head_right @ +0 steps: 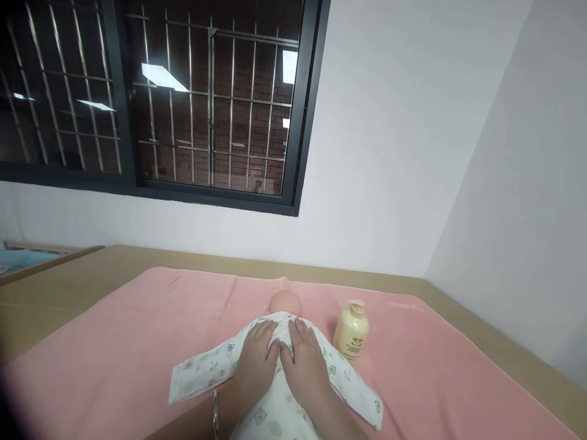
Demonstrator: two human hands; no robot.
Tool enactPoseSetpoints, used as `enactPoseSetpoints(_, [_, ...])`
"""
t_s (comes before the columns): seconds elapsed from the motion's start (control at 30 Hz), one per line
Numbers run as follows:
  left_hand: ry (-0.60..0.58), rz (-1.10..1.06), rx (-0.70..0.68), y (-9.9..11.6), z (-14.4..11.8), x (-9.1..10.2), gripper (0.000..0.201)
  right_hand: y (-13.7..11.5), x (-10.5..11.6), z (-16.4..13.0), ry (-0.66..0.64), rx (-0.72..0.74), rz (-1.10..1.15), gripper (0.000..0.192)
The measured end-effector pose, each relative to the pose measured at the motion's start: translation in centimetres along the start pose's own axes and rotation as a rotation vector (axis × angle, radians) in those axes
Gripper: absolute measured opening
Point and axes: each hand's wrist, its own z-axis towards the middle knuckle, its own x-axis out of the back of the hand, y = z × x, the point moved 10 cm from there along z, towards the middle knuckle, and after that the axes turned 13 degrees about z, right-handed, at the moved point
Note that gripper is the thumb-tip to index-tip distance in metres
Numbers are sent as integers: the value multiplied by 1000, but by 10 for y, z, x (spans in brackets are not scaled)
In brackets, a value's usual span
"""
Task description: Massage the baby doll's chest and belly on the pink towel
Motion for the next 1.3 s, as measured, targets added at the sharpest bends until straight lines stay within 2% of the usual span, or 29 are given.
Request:
enactPoseSetpoints(0.23, [39,35,-30,3,-2,2,35,0,-1,-1,-16,10,11,55])
enactPoseSetpoints(0.4, [95,96,-181,21,-10,6,36,5,4,4,-60,14,91,55])
enactPoseSetpoints(0.5, [58,97,-119,15,-8,3,37,7,8,5,-56,12,113,55])
enactPoseSetpoints(0.63, [-9,89,10,-2,-3,-5,40,-1,7,-4,-10,-42,-19,54])
enactPoseSetpoints(0.77, [-19,92,1,-4,-1,-9,40,-21,0,-17,-40,-50,-211,50])
enactPoseSetpoints(0.83, [8,91,-51,1,-2,-8,40,-25,-1,-19,-55,-38,-227,49])
enactPoseSetpoints(0.9, [25,100,-137,10,-4,-7,40,-22,2,-15,-52,-26,-155,49])
enactPoseSetpoints(1.03, [48,139,-263,23,-8,-6,40,0,7,-1,-37,-42,15,52])
enactPoseSetpoints(1.13, [48,147,-258,24,-7,-6,41,10,7,5,-30,-46,3,54])
enactPoseSetpoints(1.3, [29,159,-229,21,-6,-7,41,9,4,2,-32,-34,-39,53])
